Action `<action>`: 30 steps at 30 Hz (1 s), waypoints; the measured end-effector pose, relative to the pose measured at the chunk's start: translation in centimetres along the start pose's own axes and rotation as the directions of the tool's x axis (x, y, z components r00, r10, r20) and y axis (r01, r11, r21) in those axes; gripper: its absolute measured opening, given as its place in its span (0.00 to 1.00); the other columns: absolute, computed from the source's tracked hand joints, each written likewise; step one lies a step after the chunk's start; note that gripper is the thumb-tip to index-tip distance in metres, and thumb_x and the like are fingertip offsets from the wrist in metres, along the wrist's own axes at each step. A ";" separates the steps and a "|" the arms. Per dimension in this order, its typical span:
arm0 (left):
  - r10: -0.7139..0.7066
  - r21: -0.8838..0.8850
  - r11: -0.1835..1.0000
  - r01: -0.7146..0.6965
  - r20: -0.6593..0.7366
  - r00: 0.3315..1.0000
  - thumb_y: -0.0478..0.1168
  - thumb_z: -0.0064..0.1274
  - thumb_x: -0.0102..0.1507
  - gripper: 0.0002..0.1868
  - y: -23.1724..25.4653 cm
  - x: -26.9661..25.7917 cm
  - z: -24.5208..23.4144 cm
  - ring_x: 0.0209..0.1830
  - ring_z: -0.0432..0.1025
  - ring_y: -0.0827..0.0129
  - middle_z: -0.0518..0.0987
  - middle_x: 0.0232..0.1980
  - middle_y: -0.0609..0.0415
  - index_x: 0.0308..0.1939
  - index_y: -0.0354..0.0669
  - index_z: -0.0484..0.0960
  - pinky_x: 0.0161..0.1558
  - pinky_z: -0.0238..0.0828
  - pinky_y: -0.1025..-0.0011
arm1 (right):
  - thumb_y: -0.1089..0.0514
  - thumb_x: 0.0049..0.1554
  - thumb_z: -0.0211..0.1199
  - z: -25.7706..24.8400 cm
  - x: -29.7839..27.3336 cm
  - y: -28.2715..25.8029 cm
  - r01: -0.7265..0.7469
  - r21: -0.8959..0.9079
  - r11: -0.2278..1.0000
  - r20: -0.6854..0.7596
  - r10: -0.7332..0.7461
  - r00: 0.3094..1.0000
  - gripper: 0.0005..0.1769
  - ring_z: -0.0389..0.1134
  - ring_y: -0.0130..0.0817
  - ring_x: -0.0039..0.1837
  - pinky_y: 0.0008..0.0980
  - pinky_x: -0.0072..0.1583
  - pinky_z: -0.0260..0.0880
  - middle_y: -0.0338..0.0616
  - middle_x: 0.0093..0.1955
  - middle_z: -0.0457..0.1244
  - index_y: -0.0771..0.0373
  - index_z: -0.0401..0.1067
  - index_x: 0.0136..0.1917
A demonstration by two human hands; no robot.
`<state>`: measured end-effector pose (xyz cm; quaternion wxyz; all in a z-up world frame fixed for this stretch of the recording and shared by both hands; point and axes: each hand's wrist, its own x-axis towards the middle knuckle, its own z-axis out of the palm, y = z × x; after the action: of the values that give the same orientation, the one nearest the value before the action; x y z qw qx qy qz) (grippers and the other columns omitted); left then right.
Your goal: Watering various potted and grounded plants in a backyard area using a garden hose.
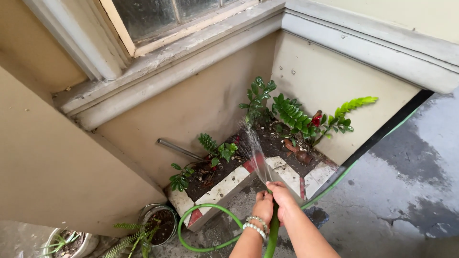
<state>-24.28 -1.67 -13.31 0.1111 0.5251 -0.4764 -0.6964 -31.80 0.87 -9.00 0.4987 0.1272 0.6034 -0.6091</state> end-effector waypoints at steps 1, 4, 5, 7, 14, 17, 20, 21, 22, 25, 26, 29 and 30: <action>0.001 -0.002 1.000 -0.001 -0.003 1.000 0.51 0.42 0.68 0.24 0.0 0.3 0.2 0.55 0.77 0.63 0.82 0.57 0.48 0.66 0.51 0.71 0.57 0.72 0.66 | 0.53 0.62 0.61 -0.3 0.9 0.2 0.000 -0.002 1.000 0.003 0.000 1.000 0.07 0.61 0.41 0.44 0.52 0.47 0.63 0.44 0.41 0.63 0.54 0.65 0.48; 0.003 0.022 1.000 -0.003 -0.014 1.000 0.53 0.41 0.69 0.24 -0.1 0.7 1.1 0.55 0.77 0.63 0.82 0.57 0.47 0.66 0.49 0.72 0.57 0.72 0.66 | 0.55 0.61 0.63 -1.3 2.4 0.2 0.056 0.023 0.998 0.021 -0.057 0.998 0.06 0.62 0.40 0.45 0.48 0.48 0.65 0.43 0.41 0.63 0.55 0.67 0.49; 0.012 0.028 1.000 -0.011 -0.015 1.000 0.52 0.42 0.68 0.24 0.0 0.6 1.3 0.56 0.77 0.62 0.82 0.57 0.47 0.66 0.50 0.72 0.57 0.72 0.65 | 0.56 0.62 0.62 -1.4 2.0 -0.2 0.047 0.029 0.998 0.032 -0.048 0.998 0.06 0.62 0.41 0.45 0.49 0.48 0.66 0.45 0.41 0.63 0.56 0.67 0.49; 0.019 0.035 0.999 -0.019 -0.015 1.000 0.52 0.42 0.68 0.24 0.1 0.5 1.7 0.56 0.77 0.61 0.82 0.58 0.46 0.66 0.50 0.72 0.58 0.72 0.65 | 0.56 0.62 0.61 -1.5 1.1 -0.8 0.037 0.037 0.999 0.041 -0.039 0.998 0.05 0.63 0.41 0.45 0.49 0.48 0.66 0.46 0.41 0.63 0.57 0.67 0.49; 0.009 0.076 0.997 -0.008 -0.016 1.000 0.54 0.40 0.69 0.25 0.5 0.5 2.4 0.57 0.77 0.60 0.81 0.59 0.45 0.66 0.51 0.71 0.58 0.72 0.64 | 0.54 0.62 0.60 -2.1 1.2 -1.5 0.029 0.001 1.000 0.020 -0.029 0.999 0.06 0.63 0.42 0.46 0.52 0.50 0.66 0.46 0.44 0.64 0.56 0.66 0.49; 0.016 0.047 0.999 -0.016 0.004 1.000 0.54 0.40 0.69 0.25 0.5 0.6 2.7 0.58 0.77 0.59 0.82 0.59 0.45 0.66 0.51 0.71 0.58 0.72 0.64 | 0.54 0.62 0.60 -2.3 1.7 -1.5 0.034 0.006 0.999 0.018 -0.034 0.999 0.07 0.62 0.42 0.47 0.53 0.50 0.66 0.45 0.44 0.63 0.55 0.65 0.49; 0.012 0.064 0.998 -0.012 0.000 1.000 0.55 0.40 0.69 0.25 0.6 0.7 2.8 0.58 0.77 0.59 0.82 0.59 0.45 0.66 0.51 0.71 0.58 0.73 0.63 | 0.52 0.62 0.60 -2.3 1.2 -1.8 0.026 -0.014 1.000 0.009 -0.026 1.000 0.07 0.62 0.42 0.47 0.53 0.50 0.65 0.44 0.44 0.62 0.54 0.65 0.49; 0.010 0.120 0.993 -0.008 -0.013 1.000 0.55 0.40 0.69 0.25 0.6 0.7 2.8 0.58 0.77 0.59 0.81 0.59 0.44 0.66 0.52 0.71 0.58 0.72 0.64 | 0.52 0.62 0.60 -2.3 0.9 -2.0 0.015 -0.032 0.999 0.002 -0.015 1.000 0.07 0.61 0.42 0.47 0.53 0.50 0.65 0.44 0.45 0.62 0.53 0.66 0.49; 0.010 0.121 0.993 -0.009 -0.012 1.000 0.55 0.40 0.69 0.25 0.6 0.9 2.9 0.58 0.77 0.59 0.81 0.59 0.44 0.66 0.52 0.71 0.58 0.72 0.64 | 0.52 0.62 0.60 -2.4 1.4 -1.9 0.016 -0.032 0.999 0.001 -0.016 1.000 0.07 0.61 0.42 0.47 0.53 0.50 0.65 0.44 0.45 0.62 0.53 0.66 0.49; 0.018 0.122 0.992 -0.015 -0.018 1.000 0.54 0.42 0.68 0.25 0.4 1.3 3.2 0.57 0.77 0.59 0.82 0.58 0.45 0.66 0.52 0.71 0.58 0.72 0.64 | 0.51 0.62 0.61 -2.6 1.7 -1.9 0.038 -0.023 0.999 0.023 -0.037 0.999 0.08 0.60 0.41 0.47 0.52 0.50 0.64 0.45 0.44 0.61 0.54 0.65 0.49; 0.015 0.099 0.995 -0.014 -0.011 1.000 0.54 0.42 0.68 0.25 0.4 1.5 3.3 0.57 0.78 0.59 0.82 0.58 0.44 0.66 0.51 0.71 0.58 0.73 0.64 | 0.51 0.62 0.60 -2.5 1.2 -2.2 0.028 -0.041 0.999 0.006 -0.028 1.000 0.08 0.60 0.41 0.47 0.53 0.50 0.63 0.44 0.45 0.61 0.53 0.65 0.49; 0.018 0.072 0.997 -0.017 -0.005 1.000 0.54 0.42 0.68 0.25 0.2 1.7 3.5 0.57 0.78 0.59 0.82 0.58 0.44 0.66 0.51 0.71 0.57 0.73 0.63 | 0.51 0.62 0.60 -2.4 0.4 -2.7 0.021 -0.044 0.999 -0.009 -0.022 1.000 0.07 0.60 0.41 0.47 0.54 0.50 0.63 0.44 0.44 0.62 0.53 0.65 0.49; 0.022 0.069 0.997 -0.021 -0.008 1.000 0.54 0.42 0.67 0.25 0.2 1.8 3.5 0.57 0.78 0.59 0.82 0.58 0.45 0.66 0.52 0.72 0.57 0.73 0.63 | 0.51 0.62 0.60 -2.4 0.3 -2.7 0.023 -0.030 0.999 -0.007 -0.023 1.000 0.07 0.61 0.42 0.47 0.54 0.50 0.63 0.44 0.44 0.62 0.54 0.65 0.48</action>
<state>-28.02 -0.99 -14.31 0.1027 0.5266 -0.5053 -0.6759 -35.08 2.14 -8.13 0.4913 0.1150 0.6158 -0.6051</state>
